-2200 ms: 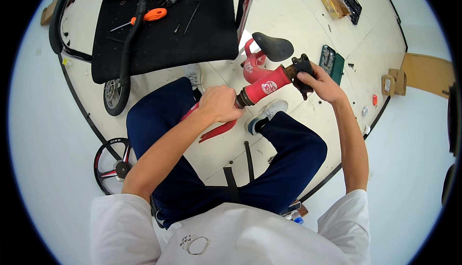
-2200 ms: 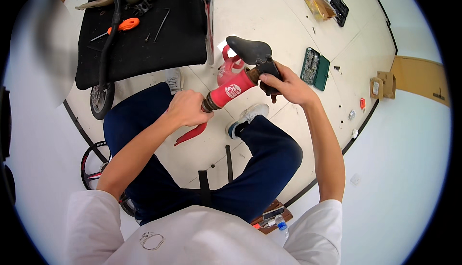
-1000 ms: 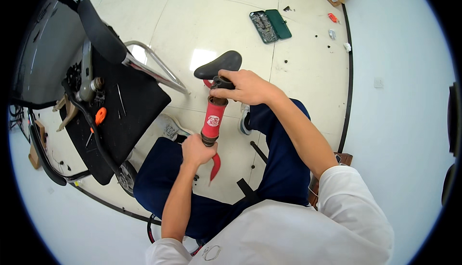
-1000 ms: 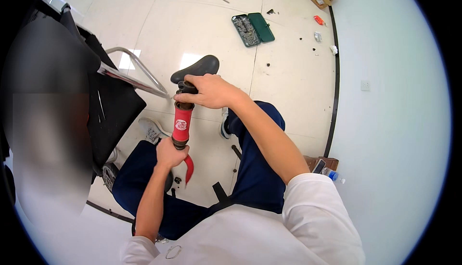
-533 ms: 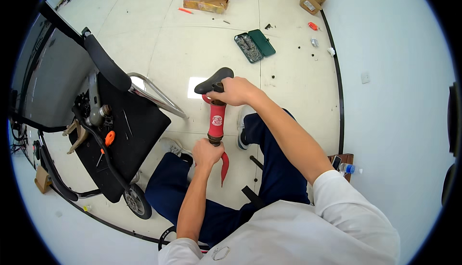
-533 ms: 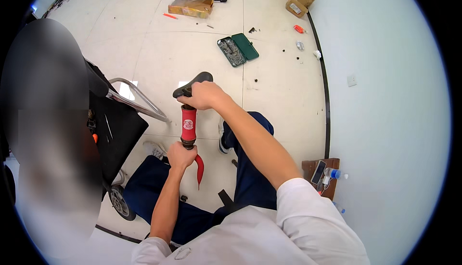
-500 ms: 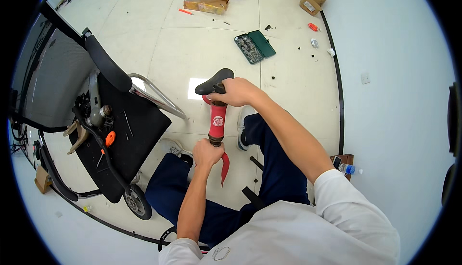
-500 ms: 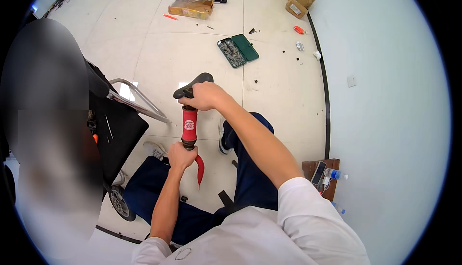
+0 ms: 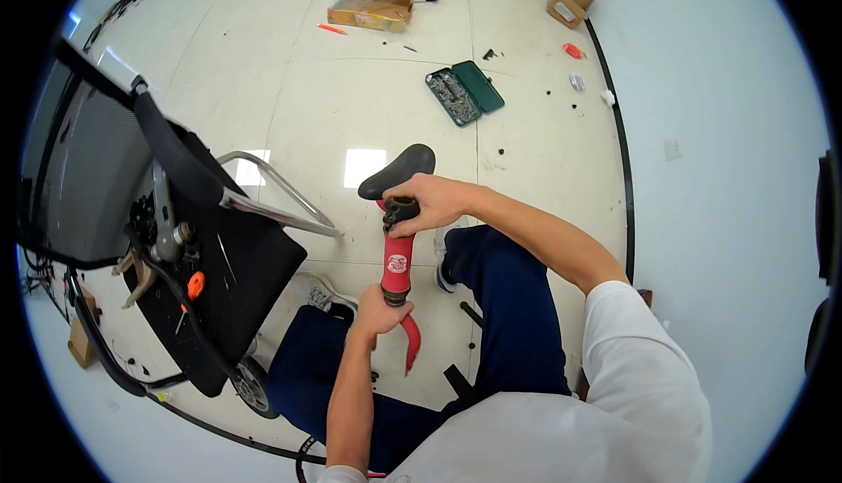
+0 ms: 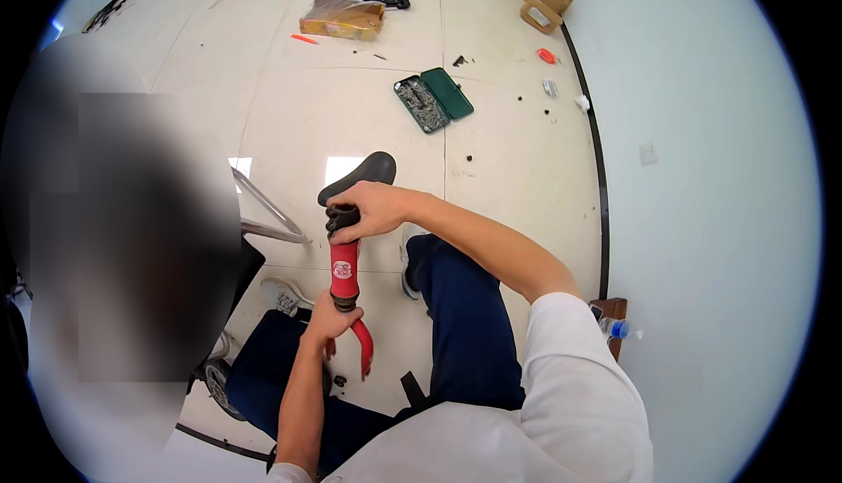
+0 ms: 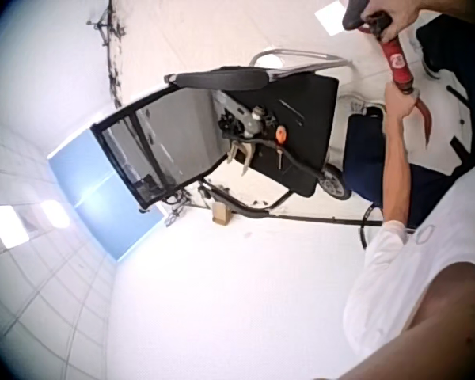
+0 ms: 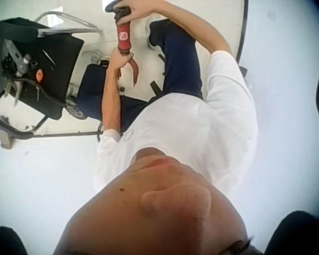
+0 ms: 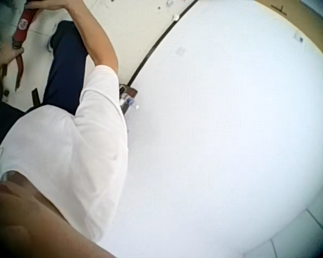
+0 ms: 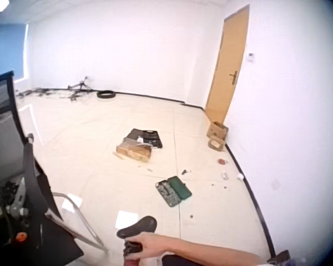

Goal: The person inserts a black bicycle seat into the pink seat post and secures it using a metal clamp and bolt. They tighten the bolt by hand and adjust the seat position to ensure it is firmly attached.

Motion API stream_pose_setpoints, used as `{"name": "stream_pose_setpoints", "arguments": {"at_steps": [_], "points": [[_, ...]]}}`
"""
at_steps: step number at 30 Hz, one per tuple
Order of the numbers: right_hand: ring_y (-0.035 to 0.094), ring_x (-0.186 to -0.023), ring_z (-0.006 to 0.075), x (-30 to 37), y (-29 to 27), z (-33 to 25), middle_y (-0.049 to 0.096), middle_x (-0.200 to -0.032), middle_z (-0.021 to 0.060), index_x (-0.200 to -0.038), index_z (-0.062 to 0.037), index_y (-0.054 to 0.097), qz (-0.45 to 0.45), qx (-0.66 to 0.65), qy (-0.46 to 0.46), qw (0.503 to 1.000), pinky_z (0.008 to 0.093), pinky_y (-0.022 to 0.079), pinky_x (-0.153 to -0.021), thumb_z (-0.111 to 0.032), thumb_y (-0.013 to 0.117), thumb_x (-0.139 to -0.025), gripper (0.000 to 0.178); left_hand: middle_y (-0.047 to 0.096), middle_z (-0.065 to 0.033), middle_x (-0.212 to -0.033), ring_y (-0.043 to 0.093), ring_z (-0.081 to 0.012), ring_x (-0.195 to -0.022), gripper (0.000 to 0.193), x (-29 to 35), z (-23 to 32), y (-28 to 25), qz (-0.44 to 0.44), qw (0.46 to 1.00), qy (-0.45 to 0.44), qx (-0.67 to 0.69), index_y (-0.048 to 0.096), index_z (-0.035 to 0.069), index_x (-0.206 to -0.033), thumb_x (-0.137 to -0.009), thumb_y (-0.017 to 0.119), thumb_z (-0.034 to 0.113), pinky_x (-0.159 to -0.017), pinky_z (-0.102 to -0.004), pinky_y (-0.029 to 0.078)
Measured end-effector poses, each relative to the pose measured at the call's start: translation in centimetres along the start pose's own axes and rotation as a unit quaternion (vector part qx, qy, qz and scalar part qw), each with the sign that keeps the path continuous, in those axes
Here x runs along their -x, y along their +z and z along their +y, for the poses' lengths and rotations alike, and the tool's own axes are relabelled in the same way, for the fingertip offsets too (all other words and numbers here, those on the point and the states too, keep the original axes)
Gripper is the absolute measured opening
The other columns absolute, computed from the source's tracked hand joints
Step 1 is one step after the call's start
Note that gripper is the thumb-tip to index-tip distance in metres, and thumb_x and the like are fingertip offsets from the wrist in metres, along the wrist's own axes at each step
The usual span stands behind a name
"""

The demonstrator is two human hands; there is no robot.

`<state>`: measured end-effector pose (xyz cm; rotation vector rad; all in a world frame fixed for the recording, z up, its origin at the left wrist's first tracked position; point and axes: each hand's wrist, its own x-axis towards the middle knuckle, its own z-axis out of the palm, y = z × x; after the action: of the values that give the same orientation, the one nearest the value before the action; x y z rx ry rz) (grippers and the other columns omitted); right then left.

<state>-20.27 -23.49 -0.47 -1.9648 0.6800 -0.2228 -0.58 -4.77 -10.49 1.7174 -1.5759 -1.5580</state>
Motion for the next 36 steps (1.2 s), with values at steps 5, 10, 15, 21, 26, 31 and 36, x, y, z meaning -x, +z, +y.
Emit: {"name": "stream_pose_setpoints", "arguments": {"at_steps": [5,10,15,21,26,31,36], "points": [[0.066,-0.070,0.0388,-0.7,-0.4,-0.9,0.066,-0.076,0.0216,-0.097,0.0001,0.065,0.040,0.106,0.080,0.990,0.0420,0.051,-0.065,-0.060,0.063,-0.086,0.061,0.066,-0.0232,-0.068,0.067,-0.0429,-0.070,0.030,-0.6,1.7,-0.6,0.088,0.988,-0.069,-0.107,0.068,-0.001,-0.072,-0.069,0.072,0.029,-0.065,-0.0461,0.053],[0.068,-0.072,0.0398,-2.2,0.2,-2.4,0.068,-0.074,0.0242,-0.089,0.0037,0.067,0.077,0.147,0.258,0.952,0.0432,0.055,-0.069,-0.068,0.059,-0.085,0.072,0.067,-0.0255,-0.072,0.068,-0.0437,-0.075,0.034,-1.7,5.2,-0.5,0.190,0.943,-0.145,-0.231,0.072,-0.002,-0.075,-0.072,0.069,0.032,-0.071,-0.0488,0.054],[0.070,-0.075,0.0379,-2.7,1.4,-4.7,0.069,-0.084,0.0258,-0.110,0.0040,0.059,0.165,0.151,0.309,0.924,0.0427,0.057,-0.069,-0.053,0.065,-0.083,0.064,0.068,-0.0257,-0.074,0.068,-0.0446,-0.077,0.034,-2.5,4.7,0.2,0.209,0.944,-0.150,-0.205,0.071,-0.002,-0.074,-0.073,0.069,0.032,-0.073,-0.0495,0.054],[0.068,-0.070,0.0199,3.3,-2.4,-4.2,0.066,-0.086,0.0172,-0.134,0.0011,0.047,0.066,-0.114,0.185,0.974,0.0317,0.055,-0.065,-0.020,0.067,-0.081,0.061,0.069,-0.0259,-0.076,0.069,-0.0433,-0.076,0.042,-2.5,3.9,0.4,0.185,0.952,-0.118,-0.214,0.074,-0.001,-0.078,-0.072,0.067,0.040,-0.073,-0.0482,0.055],[0.064,-0.057,0.0163,3.0,-1.6,-4.3,0.066,-0.076,0.0133,-0.129,0.0033,0.053,0.076,-0.072,0.139,0.985,0.0307,0.052,-0.058,-0.009,0.060,-0.093,0.039,0.067,-0.0261,-0.073,0.068,-0.0439,-0.072,0.038,-2.3,3.6,0.7,0.171,0.962,-0.124,-0.171,0.073,-0.001,-0.076,-0.073,0.068,0.036,-0.073,-0.0485,0.055],[0.062,-0.050,0.0222,0.5,1.2,-7.3,0.063,-0.062,0.0157,-0.119,0.0085,0.057,0.176,0.058,0.234,0.954,0.0322,0.049,-0.050,-0.021,0.063,-0.096,0.038,0.068,-0.0259,-0.073,0.068,-0.0432,-0.072,0.035,-2.3,4.6,0.5,0.203,0.956,-0.136,-0.161,0.072,-0.002,-0.073,-0.073,0.067,0.033,-0.071,-0.0471,0.055],[0.069,-0.071,0.0343,-0.6,-0.4,-6.7,0.069,-0.078,0.0233,-0.116,0.0066,0.063,0.166,0.168,0.231,0.944,0.0374,0.054,-0.067,-0.035,0.072,-0.086,0.051,0.067,-0.0267,-0.072,0.068,-0.0441,-0.071,0.037,-2.4,4.6,-0.2,0.189,0.964,-0.120,-0.145,0.072,-0.002,-0.073,-0.073,0.067,0.034,-0.071,-0.0478,0.055]]}}
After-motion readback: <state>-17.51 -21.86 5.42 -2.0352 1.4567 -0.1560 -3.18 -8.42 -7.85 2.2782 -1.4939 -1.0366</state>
